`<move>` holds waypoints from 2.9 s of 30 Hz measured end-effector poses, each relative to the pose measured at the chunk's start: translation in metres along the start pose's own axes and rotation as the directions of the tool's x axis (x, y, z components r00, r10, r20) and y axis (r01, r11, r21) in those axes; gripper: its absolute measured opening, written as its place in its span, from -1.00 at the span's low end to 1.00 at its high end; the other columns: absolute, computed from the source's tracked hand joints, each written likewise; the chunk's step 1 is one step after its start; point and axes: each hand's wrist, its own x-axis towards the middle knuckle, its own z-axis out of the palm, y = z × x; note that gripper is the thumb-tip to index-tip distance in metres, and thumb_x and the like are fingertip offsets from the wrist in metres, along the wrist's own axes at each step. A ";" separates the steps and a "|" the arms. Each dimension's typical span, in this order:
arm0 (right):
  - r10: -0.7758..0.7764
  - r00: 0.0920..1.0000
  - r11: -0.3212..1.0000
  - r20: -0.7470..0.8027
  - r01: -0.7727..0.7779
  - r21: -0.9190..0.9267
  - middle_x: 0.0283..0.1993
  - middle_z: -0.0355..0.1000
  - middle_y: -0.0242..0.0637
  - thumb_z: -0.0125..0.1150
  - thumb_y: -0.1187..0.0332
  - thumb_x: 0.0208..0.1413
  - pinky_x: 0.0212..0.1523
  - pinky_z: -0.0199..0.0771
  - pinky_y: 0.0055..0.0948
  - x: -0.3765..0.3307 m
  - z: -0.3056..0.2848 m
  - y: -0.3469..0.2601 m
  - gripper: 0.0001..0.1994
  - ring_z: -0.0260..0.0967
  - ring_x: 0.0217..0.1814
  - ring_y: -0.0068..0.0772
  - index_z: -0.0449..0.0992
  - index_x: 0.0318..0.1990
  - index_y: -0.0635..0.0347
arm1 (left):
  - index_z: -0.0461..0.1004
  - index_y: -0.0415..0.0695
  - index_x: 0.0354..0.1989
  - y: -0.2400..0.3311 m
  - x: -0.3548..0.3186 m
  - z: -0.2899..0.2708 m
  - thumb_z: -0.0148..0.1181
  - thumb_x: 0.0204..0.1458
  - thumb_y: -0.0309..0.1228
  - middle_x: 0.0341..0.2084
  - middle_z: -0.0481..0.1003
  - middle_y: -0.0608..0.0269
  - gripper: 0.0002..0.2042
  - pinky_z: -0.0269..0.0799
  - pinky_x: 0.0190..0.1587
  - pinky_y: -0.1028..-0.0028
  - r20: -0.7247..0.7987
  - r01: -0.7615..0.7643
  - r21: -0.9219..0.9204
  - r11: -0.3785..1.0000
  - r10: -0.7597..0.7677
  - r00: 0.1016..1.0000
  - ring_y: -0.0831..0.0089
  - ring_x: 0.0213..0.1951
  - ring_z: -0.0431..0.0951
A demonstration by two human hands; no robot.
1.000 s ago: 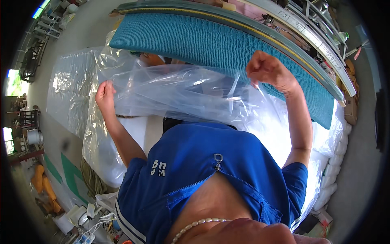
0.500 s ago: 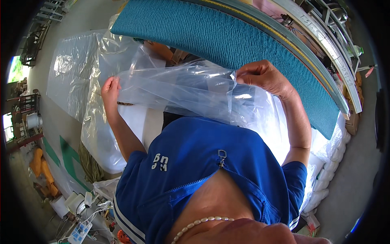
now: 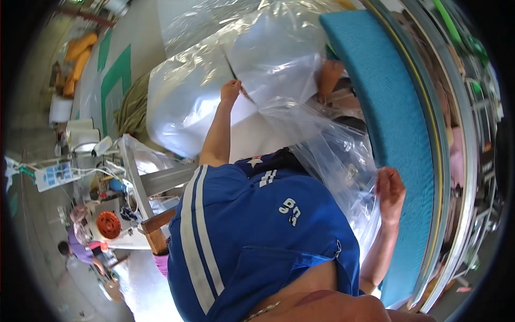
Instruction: Covering long industrial parts with clear plastic film in a manufacturing setting.
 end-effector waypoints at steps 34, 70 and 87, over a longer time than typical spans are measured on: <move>0.070 0.799 0.779 0.598 -0.418 0.468 -0.26 0.46 -0.10 0.02 0.40 0.14 0.03 0.33 -0.28 0.036 0.103 0.009 -0.87 0.41 -0.09 -0.23 0.40 -0.29 0.29 | 0.51 -0.17 -0.38 -0.107 0.089 -0.078 -0.02 -0.12 -0.44 -0.41 0.53 0.03 -0.81 0.43 -0.37 0.36 -0.560 0.257 -0.392 0.883 -0.450 0.695 0.22 -0.39 0.53; -0.652 0.758 0.412 -0.011 0.342 -0.845 -0.10 0.35 0.08 -0.07 0.37 0.06 0.07 0.25 -0.22 0.129 0.040 0.122 -0.66 0.30 0.00 0.01 0.32 -0.02 0.35 | 0.39 -0.11 -0.34 0.323 -0.154 -0.035 0.05 0.09 -0.40 -0.51 0.46 0.21 -0.93 0.36 -0.52 0.56 -0.215 -0.151 -0.976 -0.158 0.563 0.798 0.47 -0.52 0.45; -0.443 0.871 0.826 -0.213 0.304 -0.475 -0.46 0.44 -0.29 0.17 0.41 0.00 -0.42 0.35 -0.54 0.033 0.011 0.023 -0.86 0.36 -0.42 -0.55 0.51 -0.27 0.23 | 0.33 -0.09 -0.24 0.440 -0.051 0.023 0.09 0.04 -0.44 -0.35 0.48 0.24 -0.87 0.40 -0.32 0.40 -0.263 -0.339 -0.941 0.017 0.594 0.760 0.37 -0.25 0.49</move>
